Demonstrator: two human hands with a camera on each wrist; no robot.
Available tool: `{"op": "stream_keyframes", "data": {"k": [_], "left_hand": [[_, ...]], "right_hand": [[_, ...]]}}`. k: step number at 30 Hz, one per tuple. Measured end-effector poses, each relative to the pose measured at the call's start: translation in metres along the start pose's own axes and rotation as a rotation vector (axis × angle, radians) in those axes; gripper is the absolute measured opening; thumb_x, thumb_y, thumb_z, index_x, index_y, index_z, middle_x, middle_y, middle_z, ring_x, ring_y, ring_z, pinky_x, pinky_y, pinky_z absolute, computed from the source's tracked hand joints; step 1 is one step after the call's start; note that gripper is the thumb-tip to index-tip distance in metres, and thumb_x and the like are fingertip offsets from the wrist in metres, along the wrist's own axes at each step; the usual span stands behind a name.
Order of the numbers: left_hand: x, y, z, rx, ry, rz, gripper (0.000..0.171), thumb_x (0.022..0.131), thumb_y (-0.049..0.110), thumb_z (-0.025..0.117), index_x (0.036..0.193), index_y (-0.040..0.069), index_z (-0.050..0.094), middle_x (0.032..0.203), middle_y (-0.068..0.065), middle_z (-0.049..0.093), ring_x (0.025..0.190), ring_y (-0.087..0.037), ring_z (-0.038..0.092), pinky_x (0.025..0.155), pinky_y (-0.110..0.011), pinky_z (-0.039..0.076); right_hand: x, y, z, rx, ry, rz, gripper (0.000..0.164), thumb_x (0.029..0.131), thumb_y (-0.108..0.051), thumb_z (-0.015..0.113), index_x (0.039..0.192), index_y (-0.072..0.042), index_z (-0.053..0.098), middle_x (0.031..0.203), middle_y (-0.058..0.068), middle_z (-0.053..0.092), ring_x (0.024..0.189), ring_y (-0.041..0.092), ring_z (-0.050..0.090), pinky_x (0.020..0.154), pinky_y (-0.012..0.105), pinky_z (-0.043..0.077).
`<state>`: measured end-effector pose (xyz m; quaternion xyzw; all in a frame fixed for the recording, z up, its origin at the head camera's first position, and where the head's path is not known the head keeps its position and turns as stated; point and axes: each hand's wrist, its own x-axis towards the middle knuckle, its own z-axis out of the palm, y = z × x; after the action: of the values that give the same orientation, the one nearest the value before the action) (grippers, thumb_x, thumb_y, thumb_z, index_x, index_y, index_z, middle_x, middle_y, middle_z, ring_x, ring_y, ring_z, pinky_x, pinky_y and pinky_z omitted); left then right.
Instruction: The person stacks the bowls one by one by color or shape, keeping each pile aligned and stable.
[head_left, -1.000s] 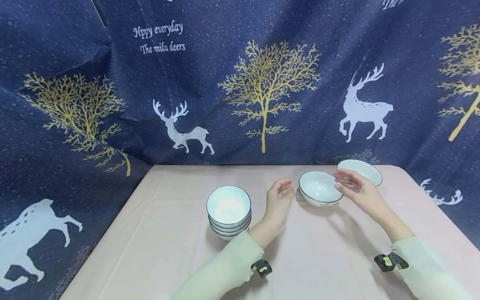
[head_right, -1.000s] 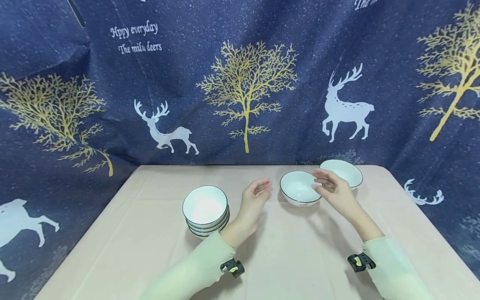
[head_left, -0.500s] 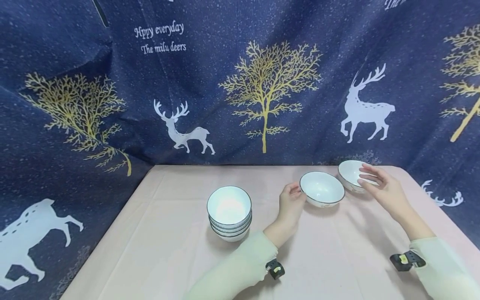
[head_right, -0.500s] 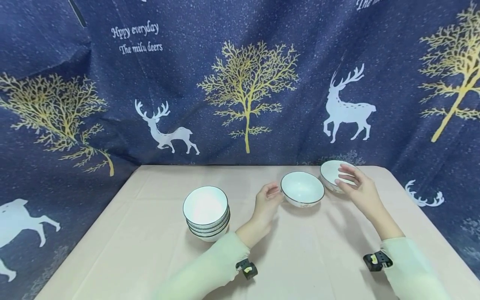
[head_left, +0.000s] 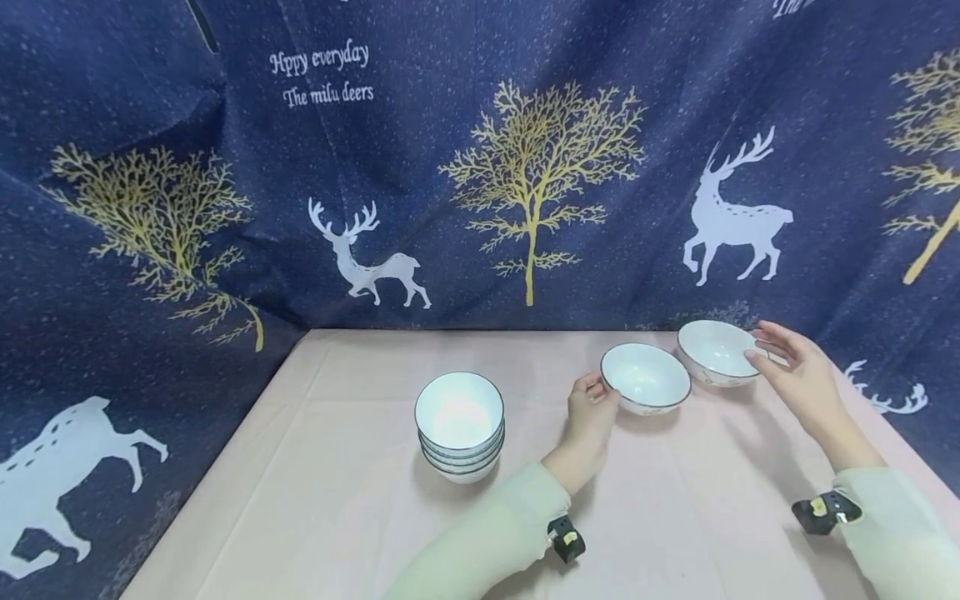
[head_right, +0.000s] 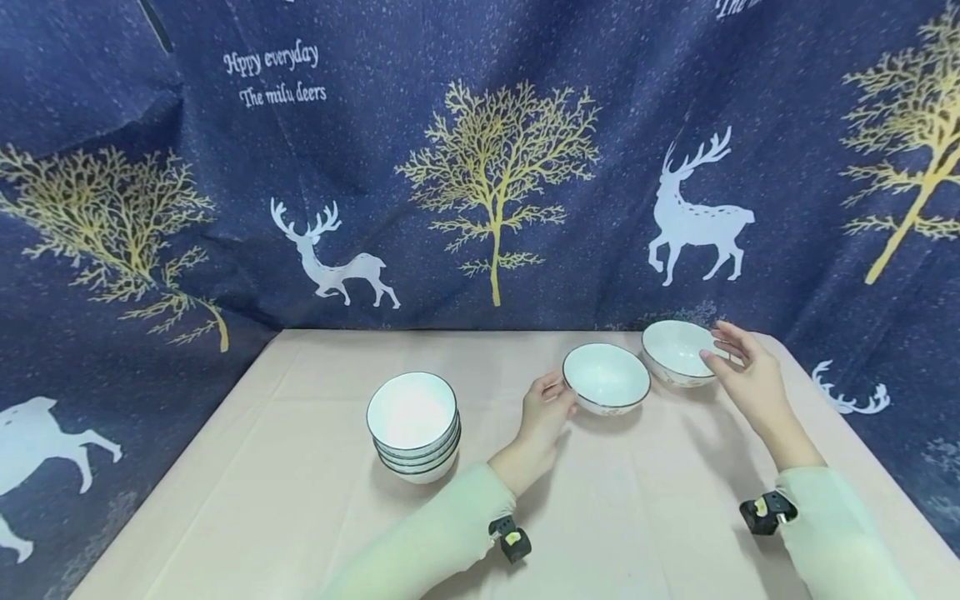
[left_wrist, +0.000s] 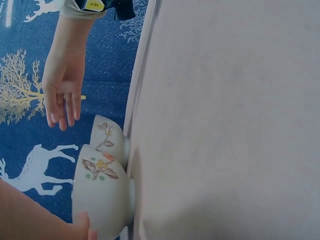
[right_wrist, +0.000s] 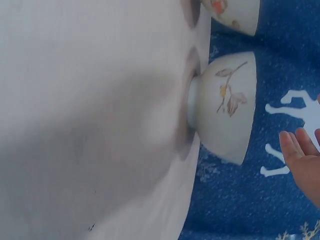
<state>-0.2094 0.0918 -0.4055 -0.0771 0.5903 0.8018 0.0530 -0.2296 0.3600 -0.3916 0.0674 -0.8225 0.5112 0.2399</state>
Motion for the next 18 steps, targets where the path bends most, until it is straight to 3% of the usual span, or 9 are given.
{"op": "stream_keyframes", "data": {"k": [3,7,18], "left_hand": [[0.002,-0.001,0.001,0.000,0.010,-0.026,0.052,0.086,-0.002,0.058,0.135,0.002,0.043,0.126,-0.016,0.048,0.112,-0.030,0.055,0.103,-0.045,0.047],[0.005,-0.004,0.002,-0.009,0.008,-0.059,0.053,0.087,0.001,0.060,0.136,0.003,0.043,0.129,-0.019,0.049,0.109,-0.031,0.058,0.102,-0.050,0.047],[0.011,-0.012,0.004,-0.080,0.004,-0.119,0.060,0.086,0.003,0.062,0.141,0.001,0.037,0.141,-0.026,0.040,0.124,-0.038,0.049,0.099,-0.041,0.051]], "right_hand": [[0.002,0.004,-0.005,0.032,0.018,0.024,0.052,0.091,-0.001,0.062,0.140,-0.009,0.046,0.109,-0.028,0.054,0.101,-0.013,0.051,0.082,-0.001,0.042],[0.003,0.007,-0.011,0.021,0.026,0.068,0.054,0.093,-0.006,0.062,0.143,-0.013,0.043,0.109,-0.029,0.053,0.099,-0.015,0.050,0.079,-0.003,0.042],[0.005,0.017,-0.017,-0.033,0.051,0.177,0.059,0.098,-0.016,0.054,0.151,-0.008,0.030,0.136,-0.012,0.050,0.109,-0.015,0.046,0.084,-0.003,0.039]]}}
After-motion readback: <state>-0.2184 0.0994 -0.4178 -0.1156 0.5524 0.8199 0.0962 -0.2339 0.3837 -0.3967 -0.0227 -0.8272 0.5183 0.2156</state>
